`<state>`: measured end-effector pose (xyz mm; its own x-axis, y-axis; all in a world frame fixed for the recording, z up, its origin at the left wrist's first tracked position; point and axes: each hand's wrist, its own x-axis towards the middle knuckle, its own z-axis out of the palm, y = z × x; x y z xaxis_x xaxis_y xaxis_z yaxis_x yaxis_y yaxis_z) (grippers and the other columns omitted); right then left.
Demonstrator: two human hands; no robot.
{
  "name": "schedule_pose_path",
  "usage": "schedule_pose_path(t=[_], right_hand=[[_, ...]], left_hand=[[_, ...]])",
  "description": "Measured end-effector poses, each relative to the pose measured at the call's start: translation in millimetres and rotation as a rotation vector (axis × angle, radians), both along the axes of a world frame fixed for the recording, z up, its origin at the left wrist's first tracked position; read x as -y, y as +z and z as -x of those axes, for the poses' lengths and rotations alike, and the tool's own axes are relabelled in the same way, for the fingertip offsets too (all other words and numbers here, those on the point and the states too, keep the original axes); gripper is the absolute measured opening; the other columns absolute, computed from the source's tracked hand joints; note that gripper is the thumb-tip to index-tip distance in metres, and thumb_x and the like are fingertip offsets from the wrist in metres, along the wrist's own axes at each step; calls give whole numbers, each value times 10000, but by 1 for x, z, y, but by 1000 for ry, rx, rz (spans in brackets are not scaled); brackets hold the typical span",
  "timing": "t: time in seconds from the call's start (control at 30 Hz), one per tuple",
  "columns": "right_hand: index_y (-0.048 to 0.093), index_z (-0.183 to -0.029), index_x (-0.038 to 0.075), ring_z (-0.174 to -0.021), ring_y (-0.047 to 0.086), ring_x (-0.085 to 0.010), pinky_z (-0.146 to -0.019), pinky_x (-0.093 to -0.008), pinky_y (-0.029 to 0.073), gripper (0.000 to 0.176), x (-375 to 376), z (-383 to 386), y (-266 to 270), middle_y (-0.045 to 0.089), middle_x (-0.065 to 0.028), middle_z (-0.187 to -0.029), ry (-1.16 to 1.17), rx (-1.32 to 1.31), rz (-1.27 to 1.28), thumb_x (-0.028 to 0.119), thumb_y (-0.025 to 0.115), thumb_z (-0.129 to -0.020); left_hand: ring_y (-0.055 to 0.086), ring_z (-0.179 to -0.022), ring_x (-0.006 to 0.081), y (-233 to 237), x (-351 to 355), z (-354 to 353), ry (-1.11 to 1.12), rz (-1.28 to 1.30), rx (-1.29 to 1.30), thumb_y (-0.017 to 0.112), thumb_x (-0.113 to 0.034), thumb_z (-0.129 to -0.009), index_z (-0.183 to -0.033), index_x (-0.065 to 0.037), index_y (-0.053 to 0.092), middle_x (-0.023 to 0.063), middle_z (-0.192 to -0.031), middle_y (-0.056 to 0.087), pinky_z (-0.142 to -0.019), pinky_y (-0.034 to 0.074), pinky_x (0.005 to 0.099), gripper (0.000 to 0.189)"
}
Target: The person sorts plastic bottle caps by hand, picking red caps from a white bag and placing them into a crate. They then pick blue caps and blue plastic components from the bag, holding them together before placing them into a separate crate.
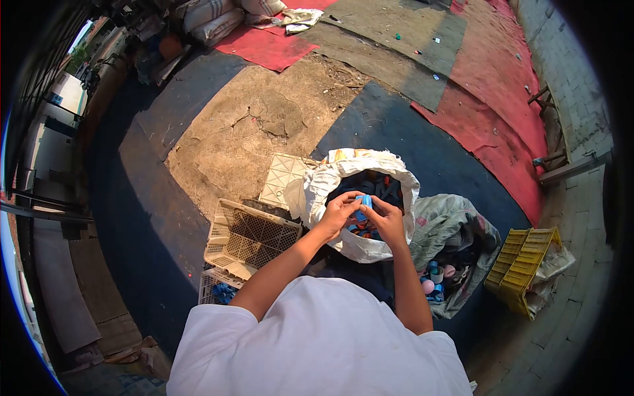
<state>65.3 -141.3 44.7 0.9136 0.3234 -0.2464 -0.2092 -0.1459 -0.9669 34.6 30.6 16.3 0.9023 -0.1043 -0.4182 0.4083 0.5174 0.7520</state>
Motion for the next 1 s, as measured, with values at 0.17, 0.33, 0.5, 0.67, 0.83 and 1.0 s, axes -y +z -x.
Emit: schedule_pose_path(t=[0.17, 0.33, 0.5, 0.67, 0.83, 1.0], right_hand=[[725, -1113, -12, -752, 598, -10, -632, -191, 501, 280, -7, 6, 0, 707, 7, -860, 36, 2, -114, 188, 773, -923], [745, -1062, 20, -763, 585, -29, -659, -225, 475, 247, -4, 15, -30, 699, -8, -837, -25, 64, -113, 213, 777, -911], [693, -1237, 1, -814, 591, -60, -683, -232, 498, 401, 2, 17, -40, 656, -3, -925, 4, 135, -67, 184, 792, -894], [663, -1284, 35, -811, 608, -146, -696, -280, 505, 591, -11, 28, -10, 655, -76, -970, -47, 365, 196, 256, 873, -778], [616, -1403, 120, -1135, 492, -281, -957, -403, 464, 783, -24, 41, 1, 604, -82, -1236, 101, 760, 438, 426, 869, -727], [690, -1252, 56, -1000, 617, -210, -806, -307, 511, 461, -23, 31, -1, 618, -100, -1147, -82, 516, 3, 271, 799, -858]], left_hand=[[687, -889, 108, -11, -1, 4, 30, -187, 87, 636, -177, -1011, -1236, -12, 635, 52, -1005, 687, -693, 648, 300, 278], [688, -757, 107, -22, 4, 6, 57, -367, 249, 624, -120, -1011, -1193, 48, 652, 84, -931, 705, -600, 632, 268, 249], [691, -813, 86, -15, 4, 11, 28, -263, 224, 599, -120, -1024, -1191, 17, 675, 52, -939, 715, -646, 603, 253, 229], [650, -1111, 166, -23, -14, 17, -39, 188, -22, 395, -438, -1073, -1409, -102, 546, 71, -1281, 643, -897, 575, 353, 499], [631, -1169, 230, 16, -7, 19, 140, 370, -130, 490, -490, -1017, -1421, -135, 524, 72, -1324, 628, -976, 544, 463, 539], [686, -953, 231, -6, -20, 39, 300, 454, -241, 676, -299, -952, -1116, -126, 632, 47, -1013, 676, -895, 587, 454, 243]])
